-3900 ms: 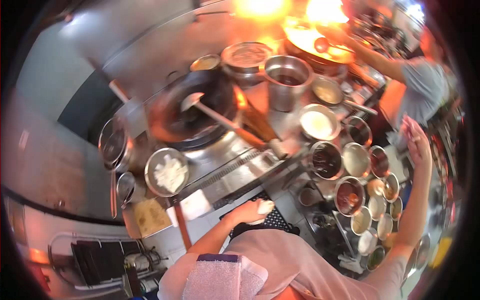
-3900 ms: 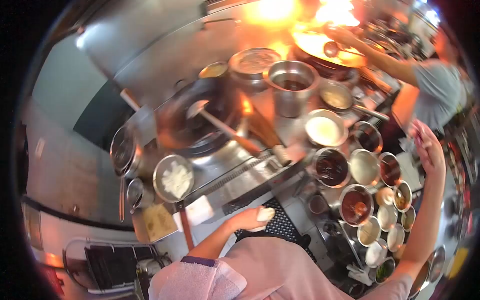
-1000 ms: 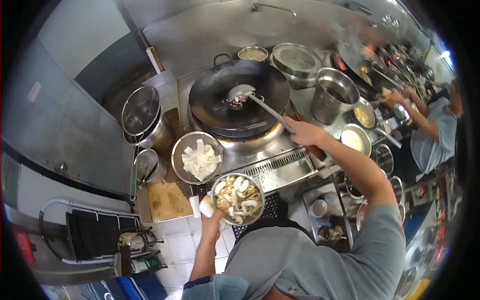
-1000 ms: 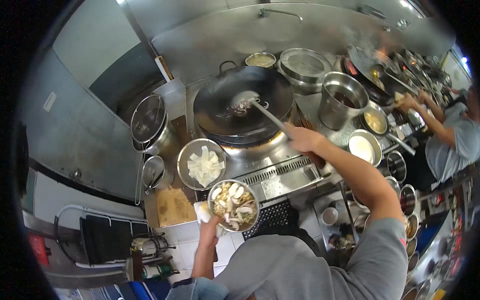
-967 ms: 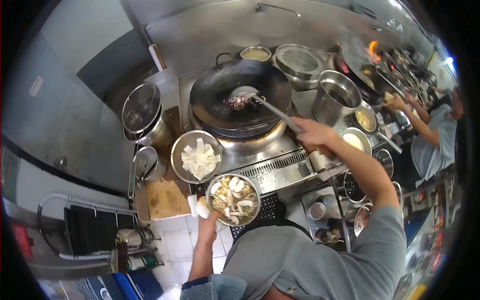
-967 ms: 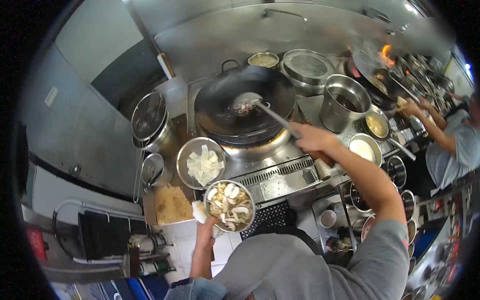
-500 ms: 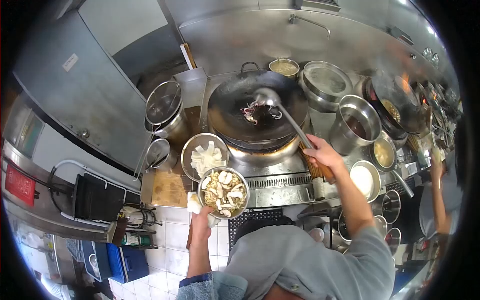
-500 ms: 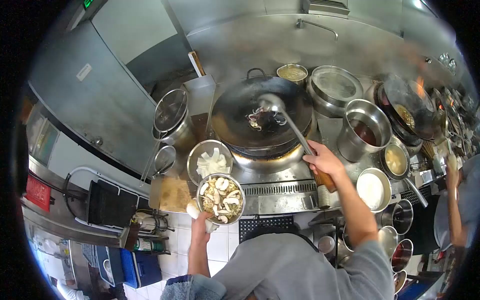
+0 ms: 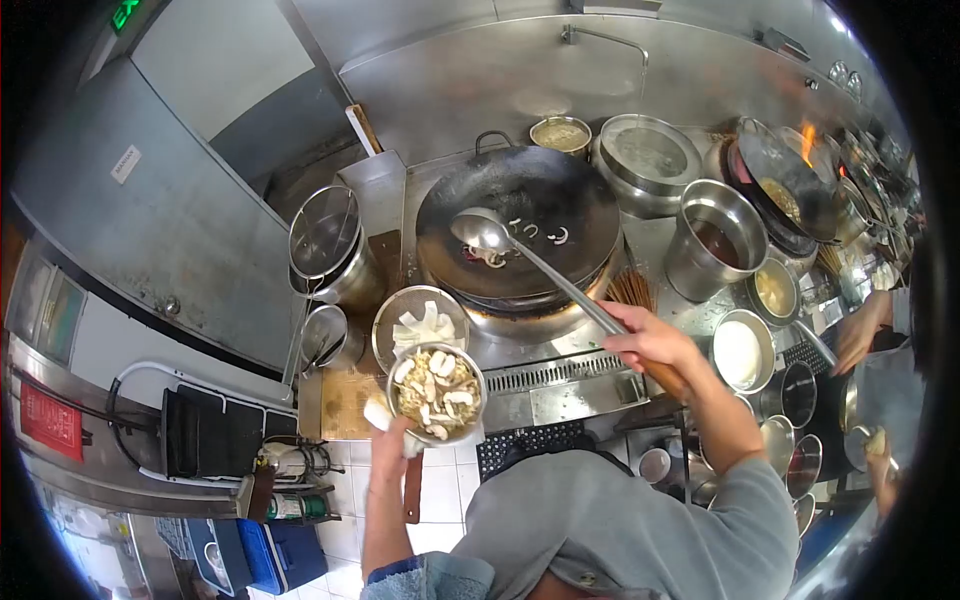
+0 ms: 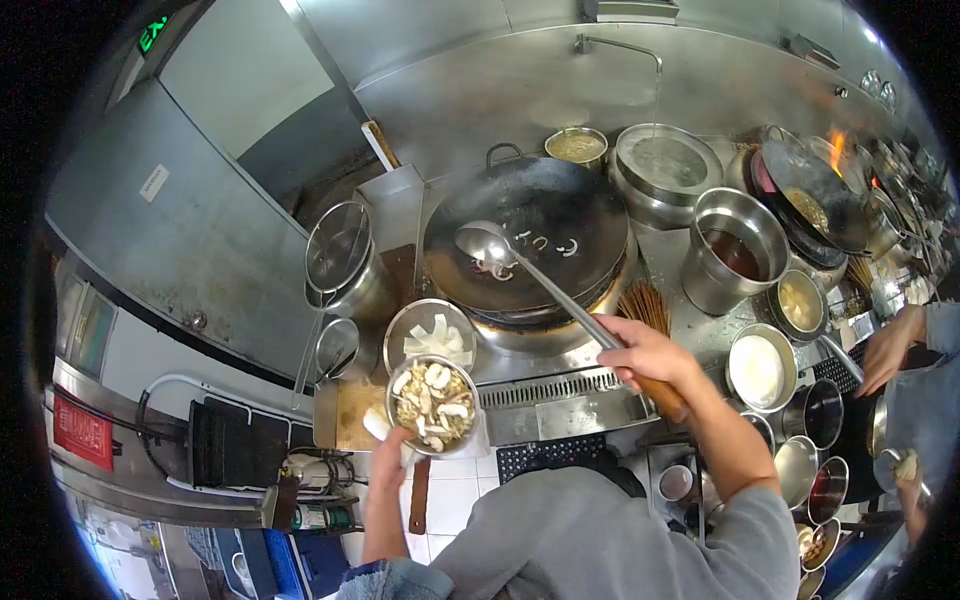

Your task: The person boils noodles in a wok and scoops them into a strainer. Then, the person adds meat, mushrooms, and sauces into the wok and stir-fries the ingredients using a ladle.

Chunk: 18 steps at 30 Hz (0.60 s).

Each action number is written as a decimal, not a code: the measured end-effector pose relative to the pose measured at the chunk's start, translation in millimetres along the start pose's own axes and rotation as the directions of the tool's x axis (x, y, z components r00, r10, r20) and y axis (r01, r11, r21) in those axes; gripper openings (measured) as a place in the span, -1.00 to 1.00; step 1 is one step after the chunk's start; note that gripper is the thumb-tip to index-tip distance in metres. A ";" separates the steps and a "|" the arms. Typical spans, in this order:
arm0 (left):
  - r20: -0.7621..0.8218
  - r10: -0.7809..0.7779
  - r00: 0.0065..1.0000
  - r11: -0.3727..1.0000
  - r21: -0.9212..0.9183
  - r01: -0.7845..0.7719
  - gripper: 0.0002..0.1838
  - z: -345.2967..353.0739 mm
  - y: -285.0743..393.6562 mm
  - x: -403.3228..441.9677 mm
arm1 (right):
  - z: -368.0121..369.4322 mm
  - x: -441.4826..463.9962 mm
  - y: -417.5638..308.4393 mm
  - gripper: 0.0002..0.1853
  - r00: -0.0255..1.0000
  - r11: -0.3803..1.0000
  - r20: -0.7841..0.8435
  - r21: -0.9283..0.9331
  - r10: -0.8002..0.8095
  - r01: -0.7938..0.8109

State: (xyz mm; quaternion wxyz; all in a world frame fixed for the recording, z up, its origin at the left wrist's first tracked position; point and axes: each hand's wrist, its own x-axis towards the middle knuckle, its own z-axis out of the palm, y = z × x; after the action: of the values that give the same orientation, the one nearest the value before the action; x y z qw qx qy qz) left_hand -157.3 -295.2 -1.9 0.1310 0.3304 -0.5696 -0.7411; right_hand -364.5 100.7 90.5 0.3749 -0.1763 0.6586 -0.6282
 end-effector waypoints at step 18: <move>0.656 0.512 0.554 -0.300 0.741 -0.600 -0.37 262.1 152.7 246.7 | 59.3 8.9 46.8 -0.23 0.839 0.985 -0.531 -0.171 -0.116 0.028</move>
State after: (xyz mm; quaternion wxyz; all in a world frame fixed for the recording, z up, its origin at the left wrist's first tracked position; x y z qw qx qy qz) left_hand -537.0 -285.8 91.0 0.1907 -0.0124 -0.9815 -0.0143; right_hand -316.8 60.1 47.3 0.1358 -0.0463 0.7774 -0.6125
